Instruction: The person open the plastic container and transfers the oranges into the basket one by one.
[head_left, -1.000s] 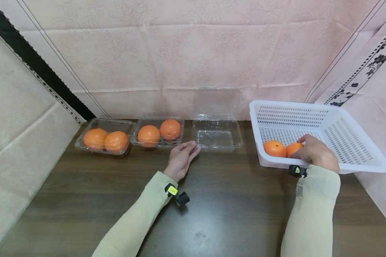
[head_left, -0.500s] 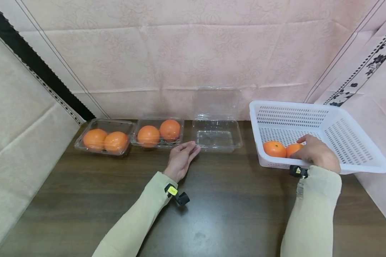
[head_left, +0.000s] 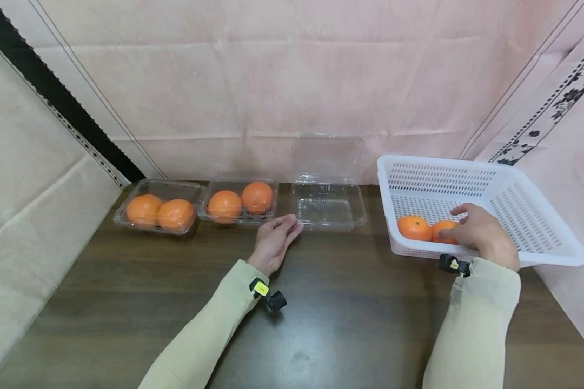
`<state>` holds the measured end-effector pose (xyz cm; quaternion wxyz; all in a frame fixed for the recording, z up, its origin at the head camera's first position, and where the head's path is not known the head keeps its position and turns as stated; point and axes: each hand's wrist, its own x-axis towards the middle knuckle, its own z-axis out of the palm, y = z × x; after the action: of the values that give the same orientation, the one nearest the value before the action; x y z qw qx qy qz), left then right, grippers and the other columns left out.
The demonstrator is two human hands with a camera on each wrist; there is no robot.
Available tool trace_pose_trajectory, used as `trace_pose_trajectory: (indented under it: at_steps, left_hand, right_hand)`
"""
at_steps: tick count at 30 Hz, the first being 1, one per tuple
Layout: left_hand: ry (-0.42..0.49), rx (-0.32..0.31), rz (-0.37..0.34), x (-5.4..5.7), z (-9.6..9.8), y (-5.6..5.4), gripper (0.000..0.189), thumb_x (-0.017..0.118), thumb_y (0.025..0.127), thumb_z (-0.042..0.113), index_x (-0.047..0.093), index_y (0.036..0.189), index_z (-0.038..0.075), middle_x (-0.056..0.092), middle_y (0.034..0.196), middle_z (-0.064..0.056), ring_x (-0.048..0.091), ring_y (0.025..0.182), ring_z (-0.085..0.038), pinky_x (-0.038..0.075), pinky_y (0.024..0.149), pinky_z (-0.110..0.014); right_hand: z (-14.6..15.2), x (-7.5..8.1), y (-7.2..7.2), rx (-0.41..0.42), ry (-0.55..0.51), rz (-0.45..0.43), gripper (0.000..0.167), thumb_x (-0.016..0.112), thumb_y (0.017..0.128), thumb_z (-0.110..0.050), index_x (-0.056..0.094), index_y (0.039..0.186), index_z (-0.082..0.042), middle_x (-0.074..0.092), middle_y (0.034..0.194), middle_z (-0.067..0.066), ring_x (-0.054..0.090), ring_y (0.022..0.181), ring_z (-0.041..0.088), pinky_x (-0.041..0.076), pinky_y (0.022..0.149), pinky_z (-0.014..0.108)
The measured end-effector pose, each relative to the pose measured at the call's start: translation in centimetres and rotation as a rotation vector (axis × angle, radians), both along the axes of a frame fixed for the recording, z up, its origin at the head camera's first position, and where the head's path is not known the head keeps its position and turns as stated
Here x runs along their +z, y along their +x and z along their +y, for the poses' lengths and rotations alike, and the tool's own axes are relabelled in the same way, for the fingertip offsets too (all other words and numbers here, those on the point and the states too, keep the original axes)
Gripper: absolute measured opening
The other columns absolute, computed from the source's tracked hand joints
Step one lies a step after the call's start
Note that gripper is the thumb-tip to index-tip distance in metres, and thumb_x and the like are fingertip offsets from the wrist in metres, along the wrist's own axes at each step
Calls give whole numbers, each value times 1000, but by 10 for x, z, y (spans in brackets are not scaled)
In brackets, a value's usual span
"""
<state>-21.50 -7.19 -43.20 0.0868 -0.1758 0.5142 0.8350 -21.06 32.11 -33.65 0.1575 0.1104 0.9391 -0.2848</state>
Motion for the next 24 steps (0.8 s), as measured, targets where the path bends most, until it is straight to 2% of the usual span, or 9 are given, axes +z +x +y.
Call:
trace_pose_trajectory:
  at_steps: [6,12,14,17,24]
  left_hand:
    - [6,-4,0,-2,1,0,36,61,103,14,57,136,3,58,130,-12,64,122,-21,59,98,-24]
    - [13,6,1,0,3,-1,32,61,103,13,59,134,3,58,128,-12,63,120,-21,59,100,-26]
    - [16,3,1,0,5,-1,34,61,103,13,58,136,3,58,129,-12,63,120,-21,58,102,-27]
    - [23,-2,4,1,9,0,38,60,103,13,56,139,2,57,130,-12,62,121,-21,57,104,-27]
    - [28,15,27,3,16,-3,38,58,104,10,54,140,-2,55,135,-16,61,118,-21,57,103,-26]
  right_hand:
    - [-8,5,5,23,80,88,83,68,93,-47,34,149,3,38,142,39,46,112,51,59,74,48]
    - [-37,17,5,88,80,164,74,62,97,-49,39,149,-2,42,148,35,45,122,53,54,91,64]
    - [-47,21,5,116,76,179,72,62,97,-48,40,149,-3,44,147,33,47,123,51,54,92,64]
    - [-62,24,4,146,77,186,70,62,97,-47,42,148,-5,48,145,30,49,119,46,55,90,58]
    - [-86,21,-3,196,83,170,71,63,97,-46,41,149,-3,48,146,30,51,123,47,53,94,60]
